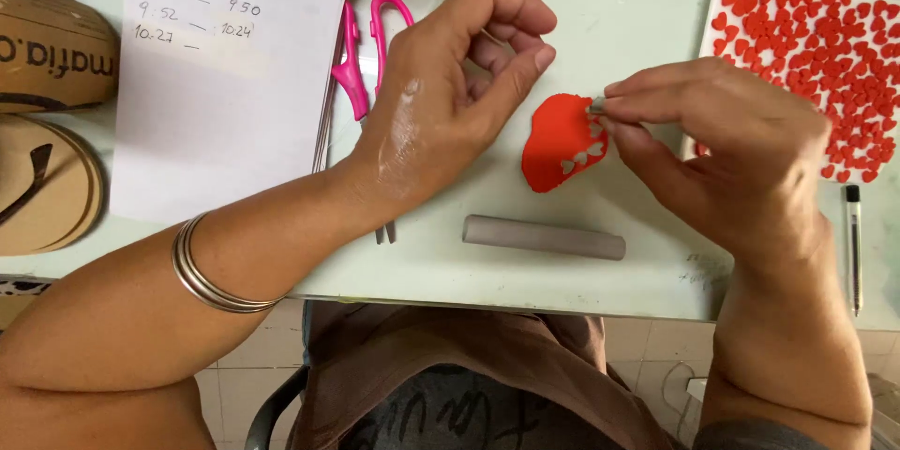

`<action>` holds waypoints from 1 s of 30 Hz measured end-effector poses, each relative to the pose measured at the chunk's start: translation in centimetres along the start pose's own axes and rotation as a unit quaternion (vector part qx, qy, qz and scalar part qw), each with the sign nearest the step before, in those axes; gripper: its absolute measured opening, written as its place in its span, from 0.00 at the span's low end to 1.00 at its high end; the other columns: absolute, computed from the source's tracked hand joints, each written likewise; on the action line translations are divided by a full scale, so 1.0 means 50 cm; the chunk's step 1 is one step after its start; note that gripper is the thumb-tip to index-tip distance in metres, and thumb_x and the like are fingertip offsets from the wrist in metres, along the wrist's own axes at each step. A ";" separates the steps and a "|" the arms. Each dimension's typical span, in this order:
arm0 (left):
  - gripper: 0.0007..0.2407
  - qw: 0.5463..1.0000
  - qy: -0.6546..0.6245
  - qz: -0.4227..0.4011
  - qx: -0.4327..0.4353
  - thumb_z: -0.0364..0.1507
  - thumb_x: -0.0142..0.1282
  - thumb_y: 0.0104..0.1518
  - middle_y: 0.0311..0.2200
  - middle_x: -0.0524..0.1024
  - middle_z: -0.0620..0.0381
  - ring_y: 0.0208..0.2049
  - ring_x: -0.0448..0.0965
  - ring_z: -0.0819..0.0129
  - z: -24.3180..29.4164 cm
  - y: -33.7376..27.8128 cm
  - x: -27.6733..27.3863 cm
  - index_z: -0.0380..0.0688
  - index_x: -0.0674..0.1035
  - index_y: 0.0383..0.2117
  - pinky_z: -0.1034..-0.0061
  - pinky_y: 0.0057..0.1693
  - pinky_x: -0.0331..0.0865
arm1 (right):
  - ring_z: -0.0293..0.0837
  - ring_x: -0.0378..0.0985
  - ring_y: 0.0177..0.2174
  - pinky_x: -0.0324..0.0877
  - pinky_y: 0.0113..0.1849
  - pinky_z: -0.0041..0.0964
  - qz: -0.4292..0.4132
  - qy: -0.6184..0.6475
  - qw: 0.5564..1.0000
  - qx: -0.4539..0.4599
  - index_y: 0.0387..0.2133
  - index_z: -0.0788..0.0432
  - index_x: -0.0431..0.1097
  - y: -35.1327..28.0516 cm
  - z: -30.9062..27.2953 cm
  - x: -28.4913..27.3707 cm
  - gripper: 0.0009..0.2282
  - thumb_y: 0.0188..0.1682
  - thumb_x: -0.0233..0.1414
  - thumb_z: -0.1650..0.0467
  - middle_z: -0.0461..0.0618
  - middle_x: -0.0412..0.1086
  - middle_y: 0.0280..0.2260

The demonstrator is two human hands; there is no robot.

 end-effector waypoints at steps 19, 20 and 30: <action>0.03 1.000 0.016 -0.014 0.005 0.26 0.47 0.55 0.28 0.69 0.61 0.26 0.66 0.81 -0.001 -0.001 0.000 0.43 0.70 0.33 0.90 0.31 0.62 | 0.46 0.76 0.35 0.70 0.36 0.32 -0.130 0.032 0.991 -0.010 0.27 0.66 0.69 -0.008 0.024 -0.003 0.04 0.41 0.56 0.80 0.55 0.71 0.31; 0.03 1.000 0.017 -0.015 0.006 0.26 0.47 0.55 0.28 0.69 0.61 0.26 0.66 0.81 -0.001 -0.001 0.000 0.43 0.70 0.33 0.90 0.31 0.62 | 0.47 0.76 0.35 0.70 0.36 0.33 -0.130 0.033 0.991 -0.013 0.28 0.67 0.68 -0.008 0.025 -0.002 0.04 0.41 0.55 0.80 0.56 0.71 0.31; 0.03 1.000 0.024 -0.016 -0.003 0.27 0.47 0.54 0.28 0.69 0.61 0.25 0.65 0.81 0.000 0.000 0.001 0.44 0.70 0.33 0.90 0.30 0.62 | 0.49 0.76 0.35 0.70 0.37 0.37 -0.129 0.056 0.990 -0.007 0.30 0.69 0.68 -0.007 0.027 0.000 0.04 0.44 0.50 0.83 0.58 0.71 0.32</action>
Point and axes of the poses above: each hand's wrist, its own y-axis towards the middle knuckle, its own x-axis out of the palm, z = x × y, the point moved 1 cm from there along y, towards the middle knuckle
